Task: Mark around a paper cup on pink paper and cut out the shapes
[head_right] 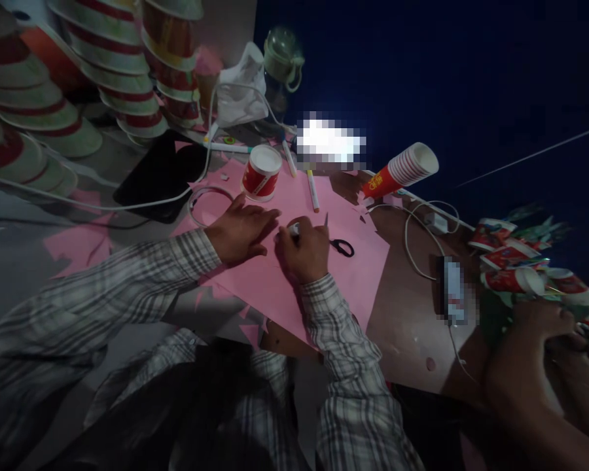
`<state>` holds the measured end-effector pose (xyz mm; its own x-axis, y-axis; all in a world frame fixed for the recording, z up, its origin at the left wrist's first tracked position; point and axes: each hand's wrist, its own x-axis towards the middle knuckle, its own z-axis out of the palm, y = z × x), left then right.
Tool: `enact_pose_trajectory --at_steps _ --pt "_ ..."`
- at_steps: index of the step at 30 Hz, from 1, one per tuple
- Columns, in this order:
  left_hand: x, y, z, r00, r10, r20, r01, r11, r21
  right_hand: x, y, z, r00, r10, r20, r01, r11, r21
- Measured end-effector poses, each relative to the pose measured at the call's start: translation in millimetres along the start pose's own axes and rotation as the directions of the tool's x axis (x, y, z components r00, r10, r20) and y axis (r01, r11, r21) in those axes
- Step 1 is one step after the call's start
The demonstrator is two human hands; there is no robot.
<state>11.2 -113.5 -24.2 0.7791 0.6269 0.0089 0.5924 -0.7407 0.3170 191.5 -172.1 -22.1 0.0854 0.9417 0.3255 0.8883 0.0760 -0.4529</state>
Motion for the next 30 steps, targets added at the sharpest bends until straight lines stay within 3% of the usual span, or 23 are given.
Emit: enact_pose_trajectory --at_steps 6,10,14,18,22,26,30 --pt "-2.4 0.6 -1.9 1.000 0.015 -0.015 -0.015 1.000 0.004 1.2 -1.3 -0.6 0.998 -0.018 0.061 0.016 0.999 0.027" --pt "-2.9 0.0 -0.5 1.000 0.021 -0.013 -0.021 1.000 0.014 -1.4 -2.8 1.0 1.000 0.013 0.024 -0.014 1.000 0.016" --pt "-1.9 0.0 -0.3 1.000 0.012 -0.025 -0.012 1.000 -0.001 -1.7 -1.6 2.2 0.995 -0.047 0.086 0.048 0.999 -0.013" --pt "-1.8 0.3 -2.1 1.000 0.029 0.009 -0.029 0.999 0.018 0.8 1.7 0.4 1.000 0.029 0.012 -0.029 1.000 -0.005" --pt "-2.7 0.5 -2.8 0.999 0.031 -0.016 -0.031 0.999 0.013 0.8 2.0 0.8 0.997 -0.041 0.069 0.043 0.999 -0.022" --pt "-2.2 0.6 -2.5 1.000 0.020 0.001 -0.021 1.000 0.015 1.3 3.7 1.5 0.999 0.052 -0.001 -0.052 0.999 0.014" --pt "-2.2 1.1 -3.4 1.000 0.020 -0.012 -0.020 1.000 0.007 1.3 2.5 2.8 0.996 -0.057 0.073 0.057 0.998 -0.002"
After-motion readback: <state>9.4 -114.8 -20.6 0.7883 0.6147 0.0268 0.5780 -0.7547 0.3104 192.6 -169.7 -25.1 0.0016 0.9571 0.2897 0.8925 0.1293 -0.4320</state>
